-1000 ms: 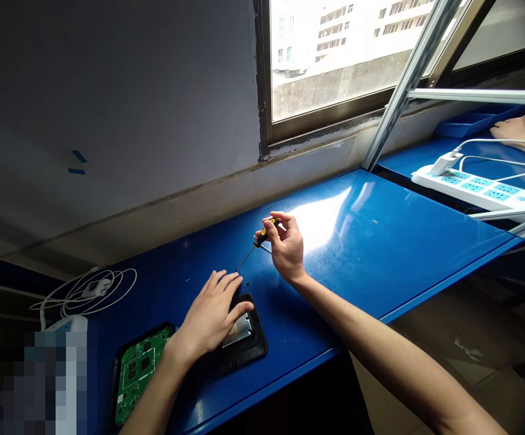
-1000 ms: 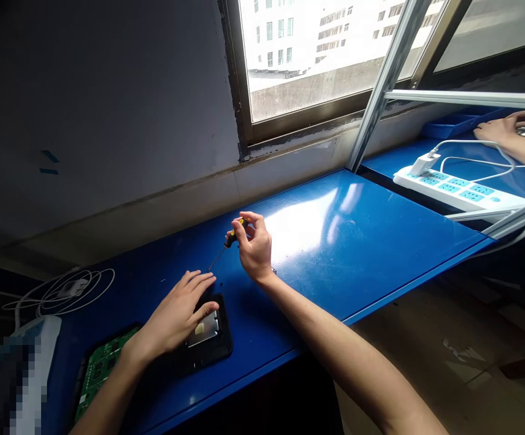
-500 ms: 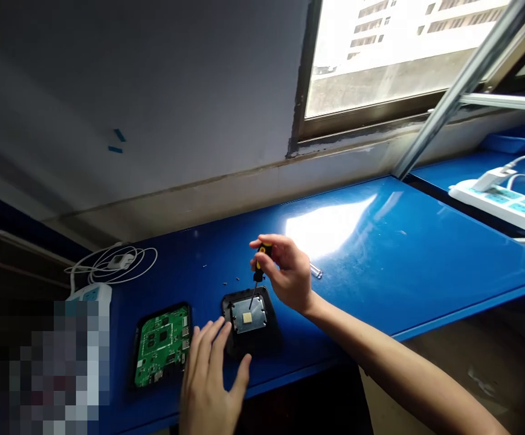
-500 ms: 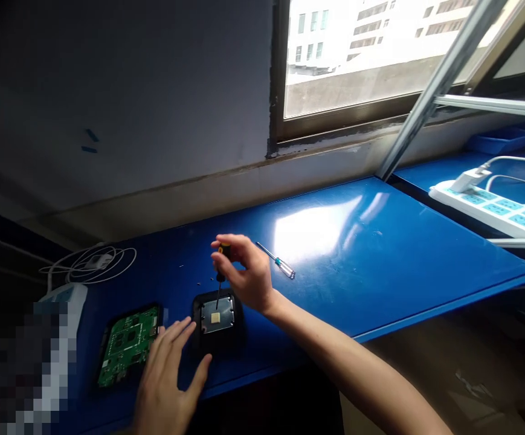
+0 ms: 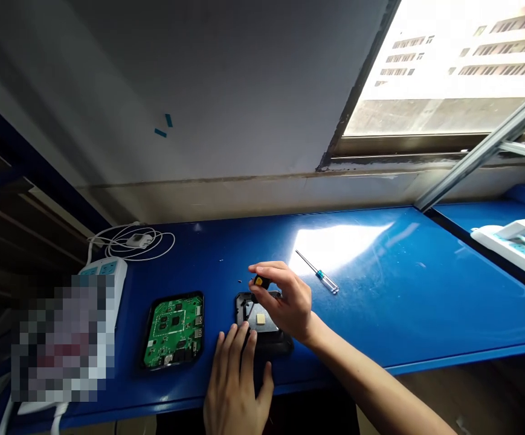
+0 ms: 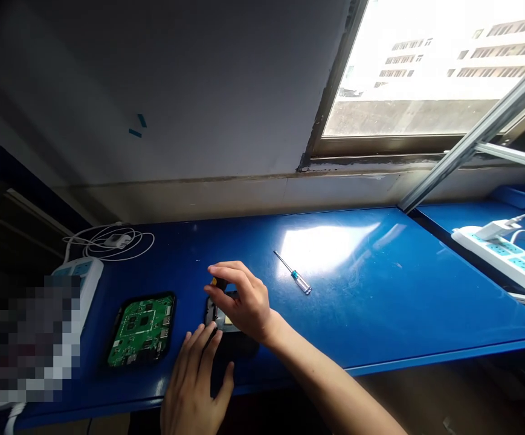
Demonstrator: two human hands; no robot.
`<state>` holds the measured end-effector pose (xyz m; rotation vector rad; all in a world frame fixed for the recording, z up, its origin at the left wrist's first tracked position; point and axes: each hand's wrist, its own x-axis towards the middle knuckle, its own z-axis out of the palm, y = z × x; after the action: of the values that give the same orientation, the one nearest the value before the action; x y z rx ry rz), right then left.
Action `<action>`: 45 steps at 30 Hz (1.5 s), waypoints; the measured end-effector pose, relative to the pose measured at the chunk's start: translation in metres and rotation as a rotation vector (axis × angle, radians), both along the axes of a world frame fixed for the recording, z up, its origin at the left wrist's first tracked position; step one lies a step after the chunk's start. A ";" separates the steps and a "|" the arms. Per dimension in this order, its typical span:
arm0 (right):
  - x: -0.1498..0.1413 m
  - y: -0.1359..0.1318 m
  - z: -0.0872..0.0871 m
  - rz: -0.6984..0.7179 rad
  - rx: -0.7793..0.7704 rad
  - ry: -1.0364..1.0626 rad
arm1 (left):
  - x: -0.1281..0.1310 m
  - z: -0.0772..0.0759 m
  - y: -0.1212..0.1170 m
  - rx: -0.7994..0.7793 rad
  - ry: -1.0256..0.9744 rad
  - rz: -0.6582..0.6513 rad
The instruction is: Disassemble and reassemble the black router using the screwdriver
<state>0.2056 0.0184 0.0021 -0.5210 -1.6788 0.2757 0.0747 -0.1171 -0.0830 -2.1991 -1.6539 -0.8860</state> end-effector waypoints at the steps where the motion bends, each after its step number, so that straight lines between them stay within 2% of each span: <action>1: 0.000 -0.001 0.000 0.002 0.002 -0.005 | 0.000 0.001 0.000 0.000 -0.003 -0.011; 7: 0.004 -0.006 0.003 0.016 -0.002 -0.024 | 0.000 0.006 0.001 -0.016 -0.026 -0.040; 14: 0.005 -0.002 -0.002 0.026 -0.026 -0.018 | 0.002 0.008 -0.001 -0.040 -0.027 -0.047; 21: 0.006 -0.005 -0.003 0.045 0.008 0.016 | 0.002 0.009 0.000 -0.027 -0.039 -0.044; 37: 0.008 -0.005 -0.008 0.031 -0.032 0.037 | 0.008 0.022 0.003 -0.011 -0.066 -0.013; 45: 0.004 -0.008 -0.007 0.079 -0.082 0.015 | 0.013 0.025 0.003 0.000 -0.106 0.008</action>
<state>0.2098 0.0107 -0.0052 -0.5124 -1.6807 0.4065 0.0873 -0.1137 -0.0584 -2.1788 -1.7074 -1.0173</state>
